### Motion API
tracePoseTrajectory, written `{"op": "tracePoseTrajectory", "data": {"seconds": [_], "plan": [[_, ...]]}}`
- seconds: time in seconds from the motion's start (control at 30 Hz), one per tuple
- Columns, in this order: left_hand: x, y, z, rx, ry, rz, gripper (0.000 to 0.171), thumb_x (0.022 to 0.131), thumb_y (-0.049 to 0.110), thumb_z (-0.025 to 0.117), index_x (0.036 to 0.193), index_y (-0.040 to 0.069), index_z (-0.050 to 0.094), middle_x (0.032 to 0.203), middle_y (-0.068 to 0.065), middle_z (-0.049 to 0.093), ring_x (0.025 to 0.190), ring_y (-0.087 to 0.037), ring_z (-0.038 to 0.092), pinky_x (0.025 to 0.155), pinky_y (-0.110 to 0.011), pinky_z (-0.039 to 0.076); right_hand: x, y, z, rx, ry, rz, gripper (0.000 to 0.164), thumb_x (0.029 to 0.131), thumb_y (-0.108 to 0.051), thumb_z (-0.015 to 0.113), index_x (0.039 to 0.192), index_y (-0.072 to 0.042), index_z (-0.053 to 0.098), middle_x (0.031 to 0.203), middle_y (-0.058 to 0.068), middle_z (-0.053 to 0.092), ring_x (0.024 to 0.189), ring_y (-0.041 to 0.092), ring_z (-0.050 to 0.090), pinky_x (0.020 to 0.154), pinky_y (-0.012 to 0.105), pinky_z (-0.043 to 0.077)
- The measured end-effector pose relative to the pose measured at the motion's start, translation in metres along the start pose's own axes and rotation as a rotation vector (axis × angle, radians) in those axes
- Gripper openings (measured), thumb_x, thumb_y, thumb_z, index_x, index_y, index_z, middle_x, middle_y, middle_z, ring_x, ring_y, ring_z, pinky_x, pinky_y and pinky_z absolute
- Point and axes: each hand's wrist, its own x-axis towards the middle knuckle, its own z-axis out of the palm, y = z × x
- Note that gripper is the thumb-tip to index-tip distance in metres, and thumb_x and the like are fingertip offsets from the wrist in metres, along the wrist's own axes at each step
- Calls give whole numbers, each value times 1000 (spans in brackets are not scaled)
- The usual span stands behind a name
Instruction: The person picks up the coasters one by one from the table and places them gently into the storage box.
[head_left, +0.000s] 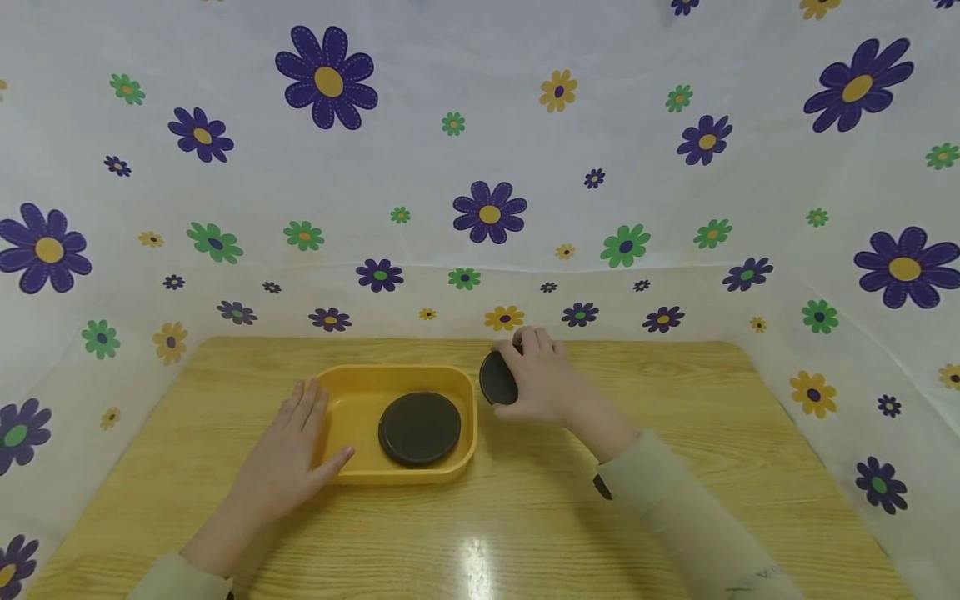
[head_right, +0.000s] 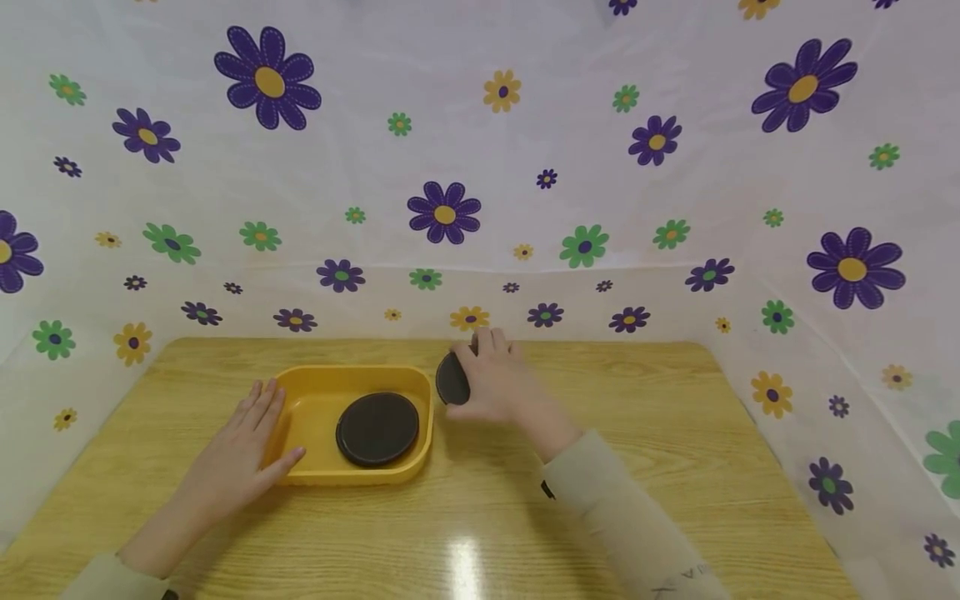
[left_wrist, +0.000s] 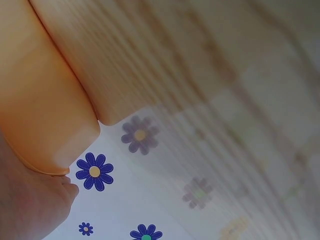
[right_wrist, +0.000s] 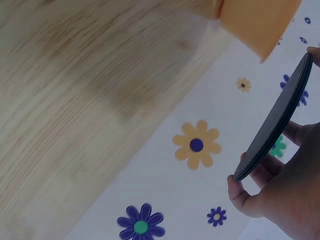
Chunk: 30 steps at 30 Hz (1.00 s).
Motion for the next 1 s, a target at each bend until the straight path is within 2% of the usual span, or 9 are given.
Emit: {"op": "tracePoseTrajectory", "data": {"seconds": [0.3,0.77,1.0], "plan": [[-1,2,-1,-13,-4,-3,97,102,57,59,163,-11,27,172,-32,21,160,-53,20,131,-62,25,11,-28,7,31,-9,-65,88,76,-58,76,150,-16,52,138,17,45,125,34,43,92,47,45],[0,0,0,-28,-16,-18,97,102,55,61,163,-12,24,173,-32,18,162,-53,17,135,-57,16,26,-68,18,22,-48,-143,88,78,-61,74,153,-20,50,145,16,45,131,31,43,97,47,46],[0,0,1,-18,-11,-14,97,103,55,60,163,-12,25,173,-32,19,161,-53,18,135,-57,16,31,-85,27,-3,-53,-183,85,79,-62,73,152,-23,51,143,13,46,129,27,43,96,44,45]]}}
